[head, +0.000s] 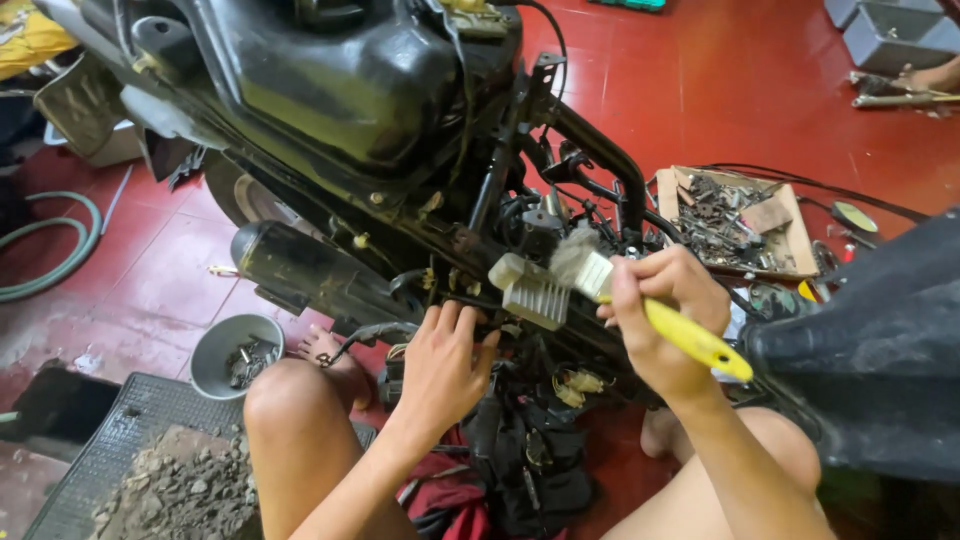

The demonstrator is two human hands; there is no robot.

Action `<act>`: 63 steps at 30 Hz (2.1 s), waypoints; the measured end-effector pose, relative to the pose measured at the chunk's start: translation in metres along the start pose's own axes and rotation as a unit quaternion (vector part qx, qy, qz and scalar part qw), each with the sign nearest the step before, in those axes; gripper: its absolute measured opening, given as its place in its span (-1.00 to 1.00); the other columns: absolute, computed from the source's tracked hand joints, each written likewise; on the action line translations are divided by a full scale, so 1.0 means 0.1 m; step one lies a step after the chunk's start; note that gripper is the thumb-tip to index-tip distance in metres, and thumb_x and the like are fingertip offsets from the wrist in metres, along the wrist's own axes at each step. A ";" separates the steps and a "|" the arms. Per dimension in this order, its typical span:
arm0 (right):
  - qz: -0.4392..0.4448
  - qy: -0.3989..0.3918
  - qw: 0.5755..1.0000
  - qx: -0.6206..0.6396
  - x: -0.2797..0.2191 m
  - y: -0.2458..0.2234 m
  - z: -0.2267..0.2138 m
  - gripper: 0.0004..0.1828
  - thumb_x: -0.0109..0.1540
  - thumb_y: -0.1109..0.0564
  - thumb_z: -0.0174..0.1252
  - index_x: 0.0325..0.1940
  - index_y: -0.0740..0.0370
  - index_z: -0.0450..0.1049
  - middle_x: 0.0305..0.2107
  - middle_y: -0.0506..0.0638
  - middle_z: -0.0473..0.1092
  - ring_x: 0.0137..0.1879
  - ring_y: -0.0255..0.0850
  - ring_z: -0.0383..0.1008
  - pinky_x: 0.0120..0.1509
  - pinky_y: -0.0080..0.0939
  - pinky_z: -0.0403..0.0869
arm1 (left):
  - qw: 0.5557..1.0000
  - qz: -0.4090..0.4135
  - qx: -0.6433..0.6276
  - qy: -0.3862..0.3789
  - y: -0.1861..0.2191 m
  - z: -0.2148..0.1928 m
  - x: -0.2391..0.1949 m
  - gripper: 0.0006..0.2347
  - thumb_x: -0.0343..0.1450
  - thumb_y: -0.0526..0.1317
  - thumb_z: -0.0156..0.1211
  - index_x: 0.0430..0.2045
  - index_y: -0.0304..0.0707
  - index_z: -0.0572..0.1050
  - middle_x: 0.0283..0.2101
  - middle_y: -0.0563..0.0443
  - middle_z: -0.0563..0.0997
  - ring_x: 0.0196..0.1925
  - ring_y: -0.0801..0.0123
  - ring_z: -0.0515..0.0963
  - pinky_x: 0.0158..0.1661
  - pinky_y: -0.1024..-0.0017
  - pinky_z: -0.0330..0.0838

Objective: The person sits on the floor and uses a yellow-handled brush to scrub the motorcycle engine, focusing on the cylinder head and surrounding components. The person holds the engine parts with one hand while scrubbing with the other.

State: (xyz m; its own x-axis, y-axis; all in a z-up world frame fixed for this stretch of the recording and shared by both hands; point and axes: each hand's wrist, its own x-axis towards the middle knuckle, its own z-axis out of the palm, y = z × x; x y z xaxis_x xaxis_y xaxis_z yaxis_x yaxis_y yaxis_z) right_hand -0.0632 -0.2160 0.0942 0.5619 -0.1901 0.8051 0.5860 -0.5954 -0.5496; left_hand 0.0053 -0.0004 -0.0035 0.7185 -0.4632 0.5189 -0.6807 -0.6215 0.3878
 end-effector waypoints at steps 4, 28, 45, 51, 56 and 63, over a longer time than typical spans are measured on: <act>0.046 -0.051 0.996 0.052 -0.01 0.02 0.06 -0.71 0.23 0.40 0.20 -0.58 0.38 0.35 -0.57 0.15 0.40 -0.59 -0.23 0.54 -0.56 -0.40 0.45 | 1.000 0.012 0.005 0.002 0.01 -0.02 0.01 -0.81 0.42 -0.08 0.20 -0.34 -0.19 0.43 -0.32 -0.06 0.41 -0.24 0.05 0.49 -0.13 0.33 0.43; -0.003 -0.098 0.995 -0.029 0.06 -0.16 0.04 -0.62 0.17 0.38 0.30 -0.66 0.26 0.32 -0.63 0.07 0.43 -0.58 -0.13 0.43 -0.40 -0.29 0.43 | 1.000 0.016 -0.019 0.005 0.01 -0.05 0.03 -0.81 0.43 -0.08 0.20 -0.34 -0.19 0.44 -0.35 -0.06 0.39 -0.26 0.04 0.47 -0.13 0.31 0.41; 0.008 -0.137 0.989 0.056 0.11 -0.08 -0.04 -0.59 0.20 0.43 0.22 -0.67 0.26 0.26 -0.64 0.05 0.40 -0.67 -0.28 0.48 -0.52 -0.37 0.43 | 1.000 0.019 -0.007 0.006 -0.03 0.03 -0.01 -0.82 0.42 -0.10 0.21 -0.34 -0.19 0.44 -0.33 -0.05 0.40 -0.25 0.05 0.49 -0.11 0.32 0.42; -0.039 -0.078 0.995 -0.053 0.11 -0.08 -0.01 -0.62 0.27 0.41 0.23 -0.60 0.31 0.29 -0.61 0.12 0.36 -0.60 -0.09 0.44 -0.45 -0.25 0.41 | 1.000 0.019 -0.011 -0.002 -0.01 0.01 -0.01 -0.81 0.42 -0.10 0.22 -0.34 -0.21 0.45 -0.33 -0.06 0.41 -0.25 0.04 0.50 -0.11 0.31 0.42; 0.026 -0.118 0.992 0.033 0.03 -0.05 -0.09 -0.60 0.19 0.34 0.30 -0.67 0.23 0.31 -0.64 0.01 0.39 -0.59 -0.27 0.37 -0.40 -0.35 0.40 | 1.000 0.018 -0.005 0.004 -0.02 0.01 0.01 -0.81 0.42 -0.09 0.22 -0.34 -0.19 0.44 -0.32 -0.05 0.41 -0.24 0.05 0.50 -0.10 0.33 0.42; -0.018 -0.148 0.989 -0.017 0.12 -0.11 -0.06 -0.59 0.19 0.41 0.27 -0.64 0.25 0.26 -0.64 0.04 0.39 -0.61 -0.14 0.44 -0.40 -0.25 0.44 | 1.000 0.018 0.000 -0.001 -0.03 0.01 0.01 -0.80 0.40 -0.09 0.24 -0.32 -0.21 0.45 -0.31 -0.06 0.41 -0.22 0.05 0.50 -0.10 0.32 0.43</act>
State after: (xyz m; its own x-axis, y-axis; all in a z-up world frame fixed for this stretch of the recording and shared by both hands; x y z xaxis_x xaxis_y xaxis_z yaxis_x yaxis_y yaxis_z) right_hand -0.0661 -0.2169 0.1114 0.6900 0.0649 0.7209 0.5919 -0.6238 -0.5104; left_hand 0.0082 0.0007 -0.0054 0.6943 -0.4856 0.5312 -0.7057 -0.6042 0.3701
